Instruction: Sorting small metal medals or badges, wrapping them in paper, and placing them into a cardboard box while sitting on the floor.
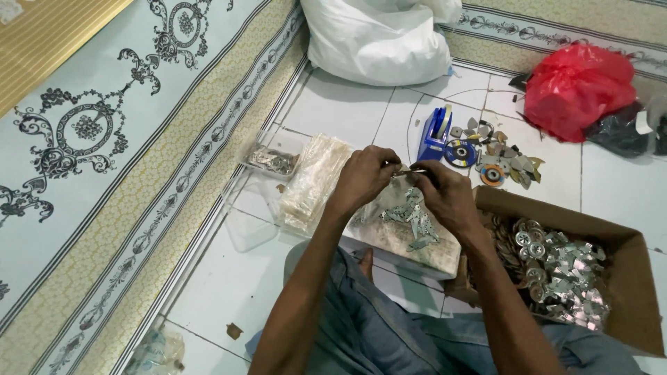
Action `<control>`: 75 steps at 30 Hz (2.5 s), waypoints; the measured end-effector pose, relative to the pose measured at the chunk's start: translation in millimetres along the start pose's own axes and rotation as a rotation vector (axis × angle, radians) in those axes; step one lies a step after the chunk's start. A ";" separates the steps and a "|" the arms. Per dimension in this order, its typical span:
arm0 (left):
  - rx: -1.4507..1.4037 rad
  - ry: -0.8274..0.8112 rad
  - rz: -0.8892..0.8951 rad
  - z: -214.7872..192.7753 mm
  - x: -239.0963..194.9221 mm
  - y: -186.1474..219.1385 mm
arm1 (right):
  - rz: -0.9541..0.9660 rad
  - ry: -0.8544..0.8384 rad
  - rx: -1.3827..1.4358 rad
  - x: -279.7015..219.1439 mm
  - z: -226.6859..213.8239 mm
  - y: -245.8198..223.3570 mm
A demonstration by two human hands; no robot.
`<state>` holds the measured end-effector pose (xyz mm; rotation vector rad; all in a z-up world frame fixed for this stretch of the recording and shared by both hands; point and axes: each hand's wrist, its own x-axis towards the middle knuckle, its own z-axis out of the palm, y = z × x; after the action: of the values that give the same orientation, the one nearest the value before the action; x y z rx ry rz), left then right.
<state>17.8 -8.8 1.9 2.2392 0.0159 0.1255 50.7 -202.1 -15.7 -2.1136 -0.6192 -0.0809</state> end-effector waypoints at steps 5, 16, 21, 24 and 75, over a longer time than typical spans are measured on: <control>-0.040 0.027 0.001 3.8 -0.8 2.1 | -0.066 0.040 0.053 -4.8 8.8 8.2; 0.024 0.045 0.001 6.4 -0.4 -13.2 | -0.301 -0.185 -0.483 5.2 3.1 21.9; 0.026 0.160 0.032 -15.8 -10.1 0.0 | -0.096 0.021 0.047 0.0 -10.6 -6.5; 0.061 0.108 0.060 -24.7 -20.5 10.4 | 0.103 -0.030 -0.006 -3.3 -9.6 52.3; -0.099 0.246 -0.081 1.6 1.7 -1.3 | 0.305 -0.031 0.339 -8.7 27.3 149.3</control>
<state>19.7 -9.2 0.0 2.1092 0.2288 0.3493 106.9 -253.5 -147.3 -1.8564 -0.2969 0.2140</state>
